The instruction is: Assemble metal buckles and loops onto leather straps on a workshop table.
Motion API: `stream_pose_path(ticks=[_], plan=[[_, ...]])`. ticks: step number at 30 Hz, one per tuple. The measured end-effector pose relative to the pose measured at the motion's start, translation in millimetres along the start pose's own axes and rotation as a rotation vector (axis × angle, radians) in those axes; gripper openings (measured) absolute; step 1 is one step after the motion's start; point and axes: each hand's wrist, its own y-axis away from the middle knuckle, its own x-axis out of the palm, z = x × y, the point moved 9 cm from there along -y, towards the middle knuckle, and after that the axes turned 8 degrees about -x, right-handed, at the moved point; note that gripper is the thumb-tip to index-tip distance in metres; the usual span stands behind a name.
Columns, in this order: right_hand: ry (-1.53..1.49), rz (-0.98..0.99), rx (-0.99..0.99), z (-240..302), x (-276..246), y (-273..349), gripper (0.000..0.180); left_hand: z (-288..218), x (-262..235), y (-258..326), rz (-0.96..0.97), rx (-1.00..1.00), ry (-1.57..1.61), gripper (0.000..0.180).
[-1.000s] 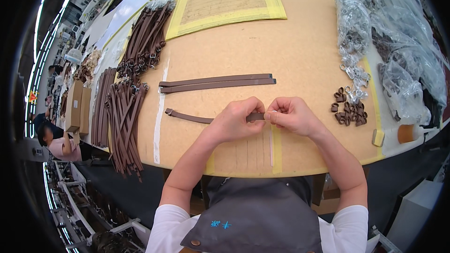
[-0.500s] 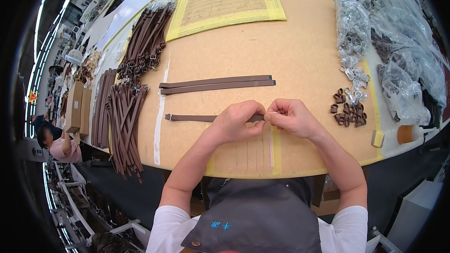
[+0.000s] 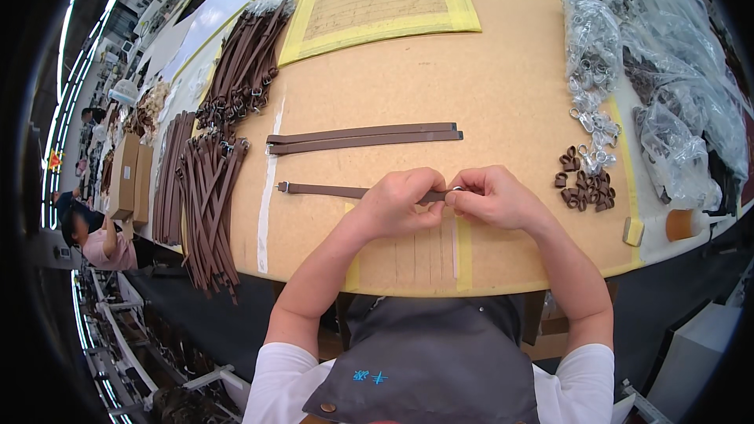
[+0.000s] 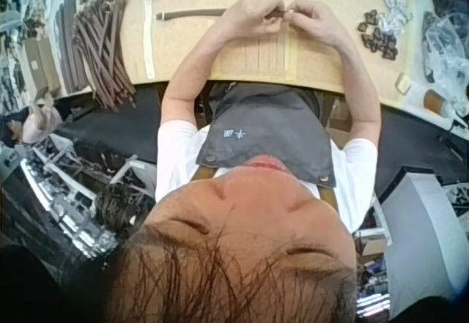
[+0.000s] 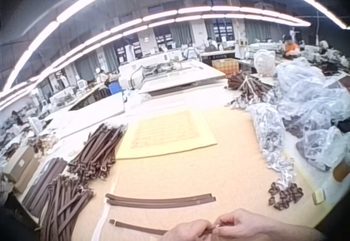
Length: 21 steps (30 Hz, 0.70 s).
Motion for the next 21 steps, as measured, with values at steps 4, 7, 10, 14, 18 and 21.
stream_pose_path(ticks=[4, 7, 10, 14, 18, 21], plan=[[0.026, 0.054, -0.008, 1.6, 5.9, -0.6, 0.019, -1.8, 2.9, 0.7, 0.023, 0.006, 0.031, 0.022], [-0.037, 0.047, -0.125, -3.9, 9.7, -4.6, 0.02, -1.3, 6.2, 0.5, 0.049, -0.005, 0.065, 0.022], [-0.086, 0.034, -0.201, -4.9, 10.6, -6.8, 0.02, -2.5, 5.1, 0.3, 0.038, 0.0, 0.117, 0.024], [-0.108, -0.03, -0.233, -3.1, 11.8, -5.7, 0.02, -2.0, 0.3, -0.1, 0.044, -0.113, 0.249, 0.028], [-0.084, -0.065, -0.275, 6.5, 16.1, -1.3, 0.018, 3.0, 2.1, 2.7, 0.138, -0.18, 0.387, 0.033], [-0.051, -0.052, -0.302, 12.9, 19.0, 3.3, 0.015, 7.5, 5.2, 4.7, 0.16, -0.189, 0.466, 0.034]])
